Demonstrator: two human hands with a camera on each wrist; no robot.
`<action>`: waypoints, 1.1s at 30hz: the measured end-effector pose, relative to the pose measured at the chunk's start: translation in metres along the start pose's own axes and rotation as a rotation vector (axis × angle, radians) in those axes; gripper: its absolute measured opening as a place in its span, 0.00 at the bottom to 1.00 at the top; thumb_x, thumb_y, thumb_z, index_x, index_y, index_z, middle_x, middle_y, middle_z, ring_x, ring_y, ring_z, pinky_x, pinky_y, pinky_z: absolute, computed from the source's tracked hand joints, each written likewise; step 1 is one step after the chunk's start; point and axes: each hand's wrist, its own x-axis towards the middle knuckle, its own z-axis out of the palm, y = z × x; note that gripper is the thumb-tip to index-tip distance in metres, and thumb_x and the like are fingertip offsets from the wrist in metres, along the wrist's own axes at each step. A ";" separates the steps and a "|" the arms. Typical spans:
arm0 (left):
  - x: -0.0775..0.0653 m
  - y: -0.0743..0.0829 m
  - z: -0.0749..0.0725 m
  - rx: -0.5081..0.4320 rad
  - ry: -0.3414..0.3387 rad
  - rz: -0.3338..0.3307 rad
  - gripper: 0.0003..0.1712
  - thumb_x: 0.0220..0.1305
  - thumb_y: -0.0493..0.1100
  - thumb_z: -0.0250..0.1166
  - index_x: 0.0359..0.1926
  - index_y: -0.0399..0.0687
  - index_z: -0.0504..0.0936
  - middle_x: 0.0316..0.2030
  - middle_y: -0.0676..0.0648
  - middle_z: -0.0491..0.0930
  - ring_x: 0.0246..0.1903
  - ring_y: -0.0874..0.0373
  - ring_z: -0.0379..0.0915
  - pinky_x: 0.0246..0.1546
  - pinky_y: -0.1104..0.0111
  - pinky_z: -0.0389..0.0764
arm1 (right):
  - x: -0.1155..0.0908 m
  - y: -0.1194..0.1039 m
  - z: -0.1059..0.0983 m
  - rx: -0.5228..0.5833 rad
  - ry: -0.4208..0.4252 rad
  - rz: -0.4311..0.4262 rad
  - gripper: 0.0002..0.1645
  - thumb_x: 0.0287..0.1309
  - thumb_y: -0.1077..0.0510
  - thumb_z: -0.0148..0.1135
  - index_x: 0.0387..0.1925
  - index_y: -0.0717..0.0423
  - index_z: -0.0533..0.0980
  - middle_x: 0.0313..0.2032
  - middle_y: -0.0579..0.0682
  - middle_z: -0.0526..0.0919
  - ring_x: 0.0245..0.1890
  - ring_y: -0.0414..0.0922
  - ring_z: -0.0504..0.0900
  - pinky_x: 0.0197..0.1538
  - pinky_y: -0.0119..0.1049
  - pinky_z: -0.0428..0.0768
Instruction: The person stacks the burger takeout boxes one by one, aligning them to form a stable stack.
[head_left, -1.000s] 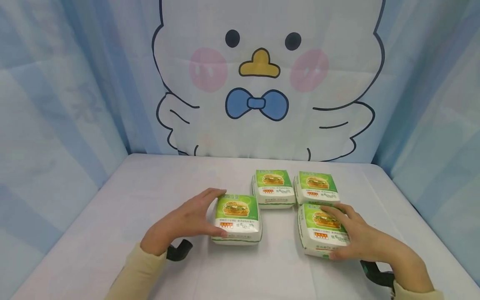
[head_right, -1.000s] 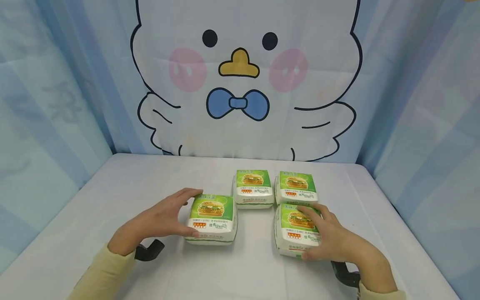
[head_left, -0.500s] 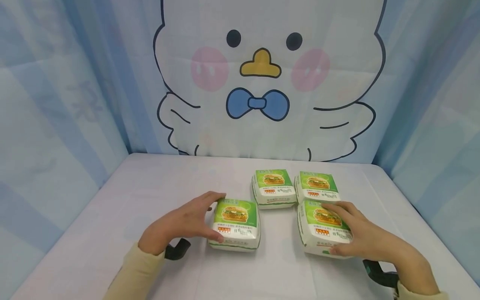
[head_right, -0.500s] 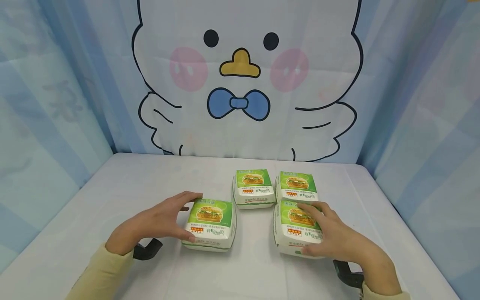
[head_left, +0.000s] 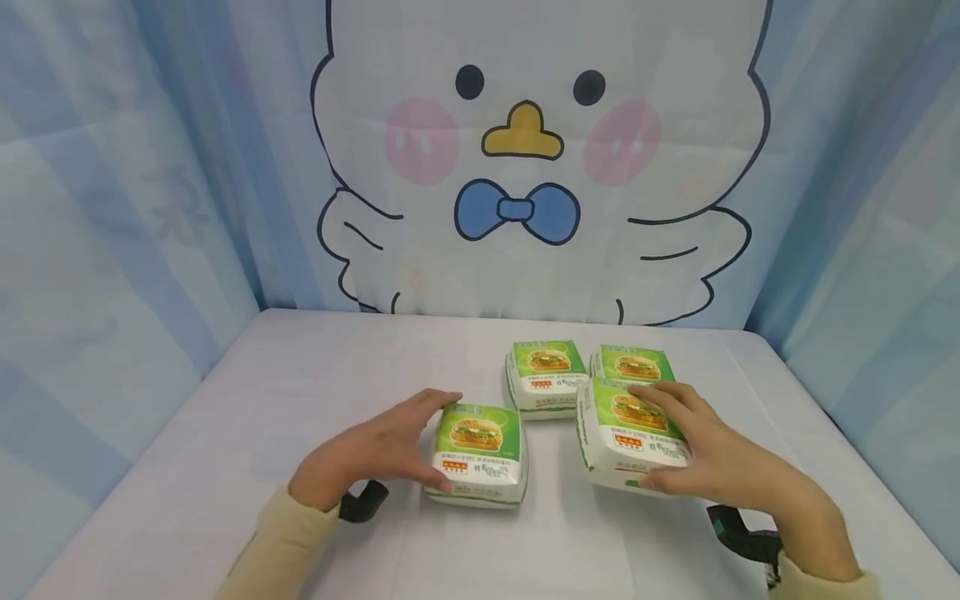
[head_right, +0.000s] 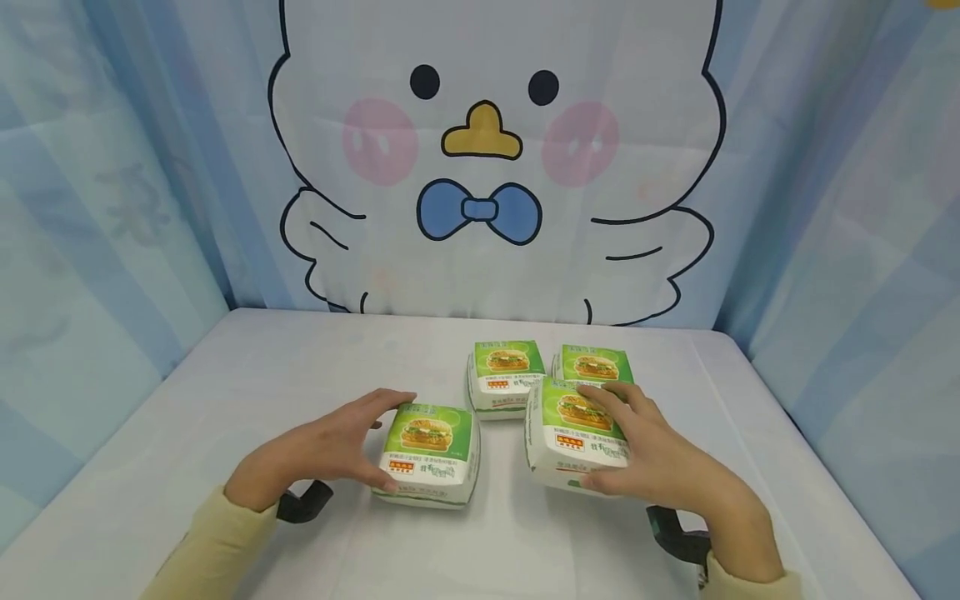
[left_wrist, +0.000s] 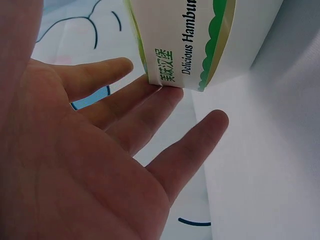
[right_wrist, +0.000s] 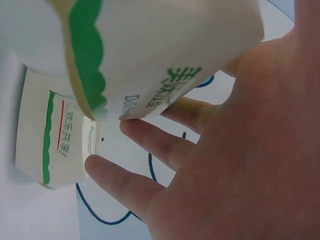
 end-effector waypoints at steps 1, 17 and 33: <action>0.000 0.000 0.000 0.005 0.000 -0.001 0.66 0.38 0.64 0.81 0.75 0.52 0.57 0.71 0.48 0.61 0.70 0.48 0.61 0.70 0.49 0.67 | 0.001 -0.001 0.000 0.001 0.002 0.000 0.57 0.46 0.36 0.74 0.75 0.37 0.55 0.71 0.57 0.53 0.60 0.59 0.64 0.47 0.52 0.77; 0.001 0.000 0.001 -0.004 -0.007 0.051 0.64 0.40 0.63 0.81 0.75 0.53 0.58 0.71 0.49 0.61 0.71 0.49 0.59 0.71 0.48 0.66 | 0.015 -0.015 0.007 0.025 0.069 -0.055 0.58 0.47 0.39 0.74 0.75 0.36 0.54 0.73 0.52 0.50 0.62 0.56 0.61 0.49 0.51 0.78; -0.002 0.000 0.005 0.016 0.011 0.032 0.66 0.39 0.63 0.81 0.76 0.55 0.56 0.72 0.49 0.60 0.72 0.48 0.58 0.71 0.48 0.65 | 0.018 -0.020 0.012 0.034 0.093 -0.088 0.57 0.47 0.39 0.75 0.75 0.35 0.55 0.73 0.50 0.50 0.62 0.56 0.63 0.52 0.54 0.78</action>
